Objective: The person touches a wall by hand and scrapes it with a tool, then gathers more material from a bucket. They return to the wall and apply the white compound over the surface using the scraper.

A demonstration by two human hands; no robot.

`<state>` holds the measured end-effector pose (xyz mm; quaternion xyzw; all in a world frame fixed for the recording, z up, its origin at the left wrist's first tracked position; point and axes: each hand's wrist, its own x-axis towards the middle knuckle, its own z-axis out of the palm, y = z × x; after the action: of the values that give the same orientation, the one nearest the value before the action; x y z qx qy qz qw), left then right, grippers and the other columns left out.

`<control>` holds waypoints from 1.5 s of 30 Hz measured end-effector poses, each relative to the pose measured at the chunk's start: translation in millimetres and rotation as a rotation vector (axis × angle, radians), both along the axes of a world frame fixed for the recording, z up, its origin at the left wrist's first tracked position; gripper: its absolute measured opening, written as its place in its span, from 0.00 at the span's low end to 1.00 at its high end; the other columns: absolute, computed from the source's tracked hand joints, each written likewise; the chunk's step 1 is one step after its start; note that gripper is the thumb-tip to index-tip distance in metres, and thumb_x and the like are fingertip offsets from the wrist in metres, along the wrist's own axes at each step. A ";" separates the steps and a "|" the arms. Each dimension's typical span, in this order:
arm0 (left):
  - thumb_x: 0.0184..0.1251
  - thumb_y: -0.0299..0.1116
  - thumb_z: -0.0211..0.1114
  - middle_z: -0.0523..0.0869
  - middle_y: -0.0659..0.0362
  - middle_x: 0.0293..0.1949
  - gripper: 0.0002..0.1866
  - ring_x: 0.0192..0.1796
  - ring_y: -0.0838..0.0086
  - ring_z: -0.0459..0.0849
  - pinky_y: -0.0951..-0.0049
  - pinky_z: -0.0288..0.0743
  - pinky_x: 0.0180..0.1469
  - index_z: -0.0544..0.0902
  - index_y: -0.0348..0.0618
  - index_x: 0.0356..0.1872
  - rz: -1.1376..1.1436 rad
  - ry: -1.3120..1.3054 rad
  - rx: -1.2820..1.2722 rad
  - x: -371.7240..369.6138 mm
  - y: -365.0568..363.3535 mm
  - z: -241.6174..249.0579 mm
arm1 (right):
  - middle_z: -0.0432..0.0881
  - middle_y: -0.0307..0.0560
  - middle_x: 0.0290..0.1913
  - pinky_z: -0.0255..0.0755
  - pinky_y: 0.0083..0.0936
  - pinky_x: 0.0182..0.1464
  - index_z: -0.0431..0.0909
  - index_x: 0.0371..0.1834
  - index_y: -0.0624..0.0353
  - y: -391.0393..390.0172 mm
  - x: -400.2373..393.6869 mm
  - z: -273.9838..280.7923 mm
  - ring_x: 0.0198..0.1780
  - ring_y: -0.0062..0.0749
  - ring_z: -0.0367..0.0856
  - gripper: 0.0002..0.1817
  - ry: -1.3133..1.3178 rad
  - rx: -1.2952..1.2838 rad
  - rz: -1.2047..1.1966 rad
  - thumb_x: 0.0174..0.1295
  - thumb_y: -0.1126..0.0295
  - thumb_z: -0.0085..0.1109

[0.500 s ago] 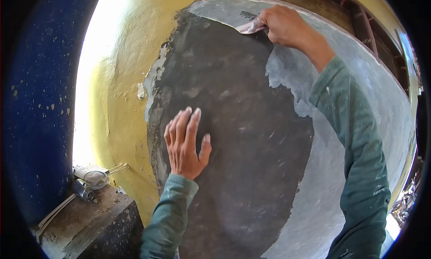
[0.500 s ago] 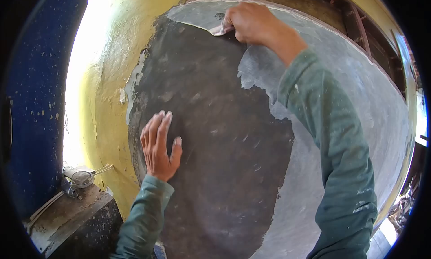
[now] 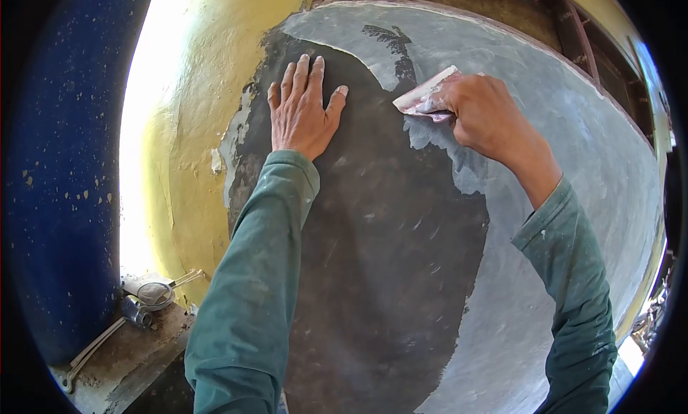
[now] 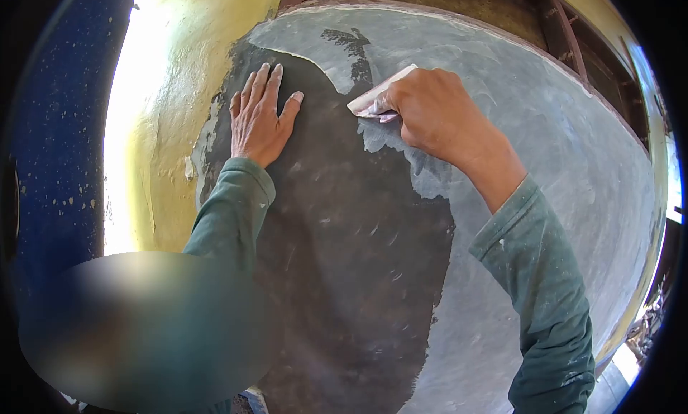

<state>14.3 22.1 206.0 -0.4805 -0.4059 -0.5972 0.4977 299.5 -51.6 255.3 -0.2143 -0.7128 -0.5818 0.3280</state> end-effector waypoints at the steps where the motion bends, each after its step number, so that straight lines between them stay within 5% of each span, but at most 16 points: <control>1: 0.80 0.54 0.59 0.66 0.53 0.83 0.34 0.86 0.54 0.59 0.48 0.47 0.85 0.71 0.53 0.81 -0.044 -0.024 0.008 2.3 2.2 -0.9 | 0.90 0.54 0.37 0.82 0.46 0.43 0.95 0.42 0.49 -2.2 2.0 -0.5 0.42 0.54 0.88 0.20 -0.003 -0.009 -0.007 0.46 0.81 0.63; 5: 0.80 0.49 0.62 0.70 0.56 0.82 0.25 0.84 0.54 0.63 0.48 0.49 0.85 0.81 0.63 0.74 -0.090 0.182 -0.041 -14.5 -9.7 -15.2 | 0.90 0.54 0.37 0.82 0.46 0.44 0.95 0.42 0.49 -10.9 3.5 0.5 0.42 0.54 0.88 0.21 -0.021 -0.027 0.028 0.48 0.82 0.63; 8: 0.77 0.50 0.64 0.72 0.54 0.80 0.26 0.83 0.54 0.64 0.47 0.51 0.85 0.82 0.60 0.72 -0.221 0.273 -0.082 -33.7 -16.8 -16.1 | 0.90 0.54 0.37 0.81 0.46 0.46 0.95 0.44 0.49 -20.6 2.1 7.2 0.43 0.54 0.88 0.21 -0.027 -0.024 -0.006 0.49 0.82 0.62; 14: 0.80 0.49 0.61 0.68 0.56 0.83 0.32 0.85 0.54 0.61 0.50 0.50 0.86 0.69 0.61 0.82 -0.135 0.157 0.086 -16.4 -0.2 -11.5 | 0.89 0.52 0.37 0.80 0.46 0.49 0.94 0.41 0.50 -24.3 -32.9 76.3 0.43 0.54 0.87 0.18 -0.102 0.000 0.391 0.51 0.81 0.63; 16: 0.82 0.50 0.58 0.66 0.57 0.84 0.31 0.86 0.53 0.58 0.48 0.47 0.86 0.69 0.60 0.82 -0.006 0.162 0.023 -8.1 1.9 -19.9 | 0.91 0.62 0.50 0.83 0.48 0.59 0.92 0.52 0.51 -37.6 -59.7 105.2 0.54 0.55 0.90 0.18 -0.071 0.074 0.119 0.58 0.67 0.66; 18: 0.81 0.46 0.59 0.68 0.57 0.83 0.29 0.86 0.55 0.60 0.47 0.47 0.86 0.72 0.58 0.80 -0.052 0.205 0.018 -9.7 -4.6 -32.1 | 0.92 0.59 0.49 0.83 0.49 0.59 0.92 0.54 0.48 -30.1 -88.0 127.4 0.53 0.56 0.90 0.19 -0.088 0.166 0.078 0.58 0.69 0.65; 22: 0.74 0.38 0.65 0.77 0.55 0.77 0.26 0.81 0.56 0.70 0.48 0.56 0.84 0.82 0.53 0.72 -0.186 0.355 0.027 -15.3 -12.7 -64.7 | 0.91 0.63 0.46 0.84 0.47 0.55 0.91 0.46 0.60 -9.1 -155.8 148.2 0.53 0.56 0.90 0.14 0.018 0.275 0.086 0.59 0.70 0.64; 28: 0.71 0.35 0.64 0.83 0.54 0.72 0.23 0.78 0.58 0.76 0.51 0.65 0.80 0.86 0.46 0.66 -0.208 0.377 0.035 -20.8 -16.8 -112.3 | 0.92 0.60 0.44 0.86 0.45 0.51 0.91 0.41 0.58 22.3 -237.1 150.6 0.50 0.50 0.92 0.10 -0.157 0.319 0.089 0.60 0.69 0.64; 30: 0.70 0.34 0.64 0.84 0.55 0.71 0.23 0.77 0.58 0.77 0.52 0.67 0.79 0.87 0.45 0.65 -0.208 0.359 0.053 -22.9 -14.5 -116.1 | 0.93 0.57 0.42 0.86 0.43 0.50 0.91 0.40 0.55 29.5 -243.2 146.0 0.49 0.47 0.93 0.10 -0.122 0.286 -0.087 0.60 0.67 0.64; 34: 0.71 0.34 0.62 0.86 0.54 0.68 0.22 0.74 0.56 0.79 0.52 0.69 0.77 0.86 0.43 0.64 -0.234 0.345 0.103 -25.1 -9.9 -116.2 | 0.92 0.53 0.41 0.85 0.45 0.48 0.91 0.38 0.52 22.4 -201.3 141.1 0.46 0.50 0.92 0.09 -0.330 0.249 -0.159 0.55 0.67 0.66; 41: 0.76 0.36 0.58 0.82 0.51 0.72 0.24 0.76 0.53 0.76 0.52 0.63 0.80 0.82 0.43 0.70 -0.174 0.206 0.150 -27.9 -5.2 -112.8 | 0.91 0.57 0.42 0.83 0.47 0.47 0.90 0.41 0.56 -9.3 -103.4 103.7 0.45 0.56 0.90 0.12 -0.314 -0.078 -0.103 0.54 0.70 0.64; 44: 0.77 0.35 0.57 0.81 0.51 0.73 0.25 0.77 0.53 0.75 0.52 0.62 0.80 0.81 0.43 0.71 -0.157 0.162 0.126 -28.2 -3.7 -113.8 | 0.91 0.58 0.43 0.82 0.49 0.49 0.89 0.43 0.57 -5.0 -75.6 89.3 0.46 0.59 0.89 0.13 -0.274 0.022 -0.147 0.56 0.71 0.61; 45: 0.77 0.36 0.57 0.80 0.51 0.74 0.25 0.77 0.53 0.74 0.52 0.61 0.81 0.80 0.43 0.72 -0.157 0.155 0.116 -28.6 -4.3 -113.6 | 0.89 0.53 0.38 0.79 0.44 0.49 0.93 0.43 0.53 1.6 -65.6 80.7 0.44 0.55 0.86 0.19 -0.296 0.057 -0.018 0.51 0.83 0.62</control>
<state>-14.3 17.7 92.3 -0.5258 -0.2924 -0.6179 0.5063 233.9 -49.9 336.0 -0.1234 -0.7345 -0.6300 0.2200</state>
